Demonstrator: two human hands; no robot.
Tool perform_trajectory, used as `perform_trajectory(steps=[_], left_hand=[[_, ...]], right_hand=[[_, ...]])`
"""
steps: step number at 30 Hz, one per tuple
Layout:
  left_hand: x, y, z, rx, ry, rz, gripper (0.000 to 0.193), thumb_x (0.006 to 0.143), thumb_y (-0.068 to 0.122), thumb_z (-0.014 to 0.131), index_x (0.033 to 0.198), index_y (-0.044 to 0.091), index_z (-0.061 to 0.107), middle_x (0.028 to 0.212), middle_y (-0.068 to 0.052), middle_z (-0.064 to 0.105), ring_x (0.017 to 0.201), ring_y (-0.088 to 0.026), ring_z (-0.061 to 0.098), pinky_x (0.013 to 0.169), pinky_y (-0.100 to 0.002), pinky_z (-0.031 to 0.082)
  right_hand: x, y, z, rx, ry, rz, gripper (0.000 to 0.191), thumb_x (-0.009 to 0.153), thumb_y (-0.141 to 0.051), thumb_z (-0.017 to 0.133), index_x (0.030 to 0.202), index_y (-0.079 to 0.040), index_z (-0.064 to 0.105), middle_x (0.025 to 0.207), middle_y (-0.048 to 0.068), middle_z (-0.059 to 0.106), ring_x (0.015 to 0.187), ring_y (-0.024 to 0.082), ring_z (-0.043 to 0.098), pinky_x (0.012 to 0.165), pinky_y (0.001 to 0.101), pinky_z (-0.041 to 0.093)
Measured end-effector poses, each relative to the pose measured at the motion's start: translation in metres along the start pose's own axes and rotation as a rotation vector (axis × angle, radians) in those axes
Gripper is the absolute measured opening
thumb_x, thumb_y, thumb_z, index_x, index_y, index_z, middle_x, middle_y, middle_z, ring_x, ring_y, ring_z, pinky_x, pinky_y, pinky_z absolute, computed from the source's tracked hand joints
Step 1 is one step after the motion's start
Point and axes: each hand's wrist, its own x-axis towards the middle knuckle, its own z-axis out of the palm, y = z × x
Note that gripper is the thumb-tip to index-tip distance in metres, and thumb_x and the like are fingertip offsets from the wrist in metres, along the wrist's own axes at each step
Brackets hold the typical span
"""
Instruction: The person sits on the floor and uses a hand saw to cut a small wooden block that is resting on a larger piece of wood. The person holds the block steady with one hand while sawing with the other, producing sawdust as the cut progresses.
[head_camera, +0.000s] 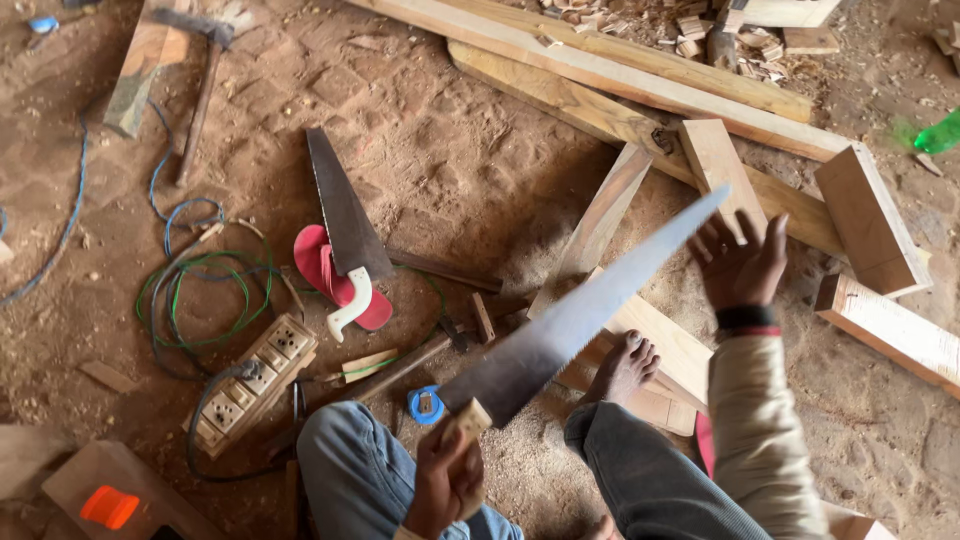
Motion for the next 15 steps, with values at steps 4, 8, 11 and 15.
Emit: perform_trajectory(steps=[4,8,11,15], left_hand=[[-0.004,-0.016,-0.022,0.023,0.133,-0.106,0.039,0.096,0.024,0.060,0.121,-0.005,0.060,0.058,-0.007,0.055,0.035,-0.013,0.044,0.031,-0.031,0.041],[-0.008,-0.014,-0.016,0.042,0.188,-0.159,0.035,0.097,0.022,0.059,0.117,-0.006,0.061,0.057,-0.006,0.053,0.033,-0.011,0.040,0.031,-0.029,0.040],[-0.009,-0.011,0.000,0.078,0.189,-0.159,0.041,0.093,0.026,0.063,0.120,-0.006,0.062,0.057,-0.006,0.053,0.034,-0.010,0.040,0.031,-0.028,0.040],[0.001,-0.013,0.020,0.105,0.219,-0.164,0.053,0.085,0.027,0.071,0.130,0.002,0.062,0.060,-0.001,0.056,0.039,-0.008,0.043,0.033,-0.025,0.039]], right_hand=[[0.002,-0.017,0.019,-0.063,0.105,-0.102,0.066,0.106,-0.049,0.053,0.139,0.008,0.056,0.110,0.021,0.068,0.096,0.031,0.070,0.095,0.0494,0.060],[-0.004,0.004,0.017,-0.087,0.133,-0.329,0.033,0.108,-0.022,0.065,0.116,0.010,0.065,0.094,0.019,0.073,0.078,0.027,0.073,0.074,0.0420,0.065],[-0.006,0.028,0.007,0.133,0.000,-0.329,0.022,0.105,-0.014,0.065,0.105,0.008,0.065,0.093,0.018,0.074,0.078,0.027,0.073,0.074,0.0414,0.065],[-0.015,0.063,-0.002,-0.021,0.114,-0.269,0.019,0.107,-0.015,0.070,0.093,-0.001,0.068,0.078,0.005,0.066,0.060,0.014,0.059,0.054,0.0296,0.050]])
